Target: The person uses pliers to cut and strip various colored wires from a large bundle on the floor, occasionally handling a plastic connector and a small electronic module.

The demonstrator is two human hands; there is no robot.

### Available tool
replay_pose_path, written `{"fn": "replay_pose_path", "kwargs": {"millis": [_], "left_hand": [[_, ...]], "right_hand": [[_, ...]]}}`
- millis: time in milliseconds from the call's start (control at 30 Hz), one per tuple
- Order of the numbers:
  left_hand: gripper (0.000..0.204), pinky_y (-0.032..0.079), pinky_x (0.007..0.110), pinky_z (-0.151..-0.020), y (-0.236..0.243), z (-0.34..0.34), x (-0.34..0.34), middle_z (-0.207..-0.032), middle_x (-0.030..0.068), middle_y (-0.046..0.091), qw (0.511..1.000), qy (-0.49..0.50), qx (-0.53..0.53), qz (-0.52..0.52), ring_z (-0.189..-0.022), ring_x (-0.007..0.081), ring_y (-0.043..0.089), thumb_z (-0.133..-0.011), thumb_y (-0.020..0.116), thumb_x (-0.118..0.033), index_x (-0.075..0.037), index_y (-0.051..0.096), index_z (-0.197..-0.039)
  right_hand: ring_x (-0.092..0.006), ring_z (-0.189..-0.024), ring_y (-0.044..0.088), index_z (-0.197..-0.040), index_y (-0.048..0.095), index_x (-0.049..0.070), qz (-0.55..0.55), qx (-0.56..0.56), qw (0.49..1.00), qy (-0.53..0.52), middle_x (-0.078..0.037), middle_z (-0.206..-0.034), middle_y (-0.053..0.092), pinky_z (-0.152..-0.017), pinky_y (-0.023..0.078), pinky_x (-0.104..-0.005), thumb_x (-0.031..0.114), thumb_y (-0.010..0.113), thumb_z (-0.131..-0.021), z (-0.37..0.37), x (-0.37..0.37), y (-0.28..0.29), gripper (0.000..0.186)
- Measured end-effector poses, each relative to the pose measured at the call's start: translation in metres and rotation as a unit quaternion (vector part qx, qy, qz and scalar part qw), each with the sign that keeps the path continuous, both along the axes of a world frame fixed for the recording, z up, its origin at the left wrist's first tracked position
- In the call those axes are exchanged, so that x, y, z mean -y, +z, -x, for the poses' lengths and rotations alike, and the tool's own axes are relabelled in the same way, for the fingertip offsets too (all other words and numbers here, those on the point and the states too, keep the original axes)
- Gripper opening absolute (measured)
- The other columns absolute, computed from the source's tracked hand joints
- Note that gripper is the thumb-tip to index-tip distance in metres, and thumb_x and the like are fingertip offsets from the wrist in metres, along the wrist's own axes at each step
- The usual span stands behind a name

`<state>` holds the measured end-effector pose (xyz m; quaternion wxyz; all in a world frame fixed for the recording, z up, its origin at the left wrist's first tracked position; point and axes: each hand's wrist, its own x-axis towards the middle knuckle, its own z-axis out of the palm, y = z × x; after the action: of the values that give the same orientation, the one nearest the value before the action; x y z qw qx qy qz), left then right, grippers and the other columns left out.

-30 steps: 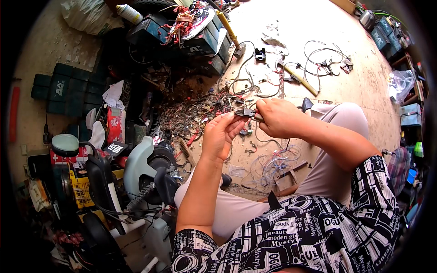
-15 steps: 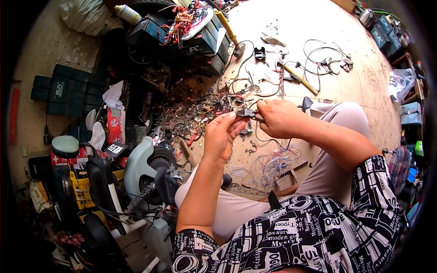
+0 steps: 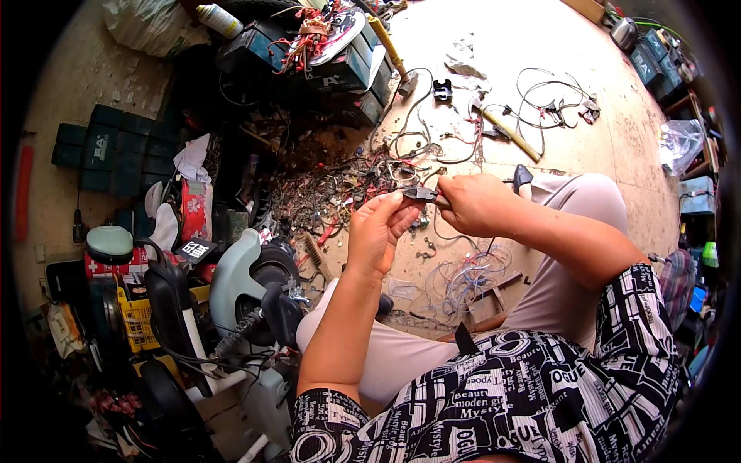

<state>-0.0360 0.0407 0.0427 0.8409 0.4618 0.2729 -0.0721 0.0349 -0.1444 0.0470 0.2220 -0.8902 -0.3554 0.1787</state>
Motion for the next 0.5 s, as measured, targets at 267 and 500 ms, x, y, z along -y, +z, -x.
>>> {"fn": "replay_pose_path", "kwargs": {"millis": [267,500], "left_hand": [[0.015,0.058,0.026,-0.073,-0.0006,0.0034,0.0008,-0.093,0.0135,0.067,0.993,-0.006,0.032,-0.111,-0.081,0.0173,0.067,-0.091,0.056,-0.007,0.005,0.061,-0.099],[0.017,0.057,0.026,-0.074,0.0015,0.0043,0.0025,-0.095,0.0138,0.066,0.988,-0.025,0.058,-0.140,-0.083,0.0183,0.067,-0.092,0.053,-0.005,0.007,0.059,-0.103]], "right_hand": [[-0.0356,-0.073,0.063,-0.084,0.056,0.002,0.004,-0.012,1.000,0.007,-0.018,-0.074,0.064,-0.067,0.049,-0.0454,0.028,0.057,-0.081,-0.0010,-0.0012,0.0038,0.026],[-0.0364,-0.072,0.063,-0.085,0.057,0.003,0.003,-0.020,1.000,0.008,-0.018,-0.074,0.063,-0.067,0.049,-0.0457,0.028,0.056,-0.082,-0.0014,-0.0004,0.0033,0.026]]}}
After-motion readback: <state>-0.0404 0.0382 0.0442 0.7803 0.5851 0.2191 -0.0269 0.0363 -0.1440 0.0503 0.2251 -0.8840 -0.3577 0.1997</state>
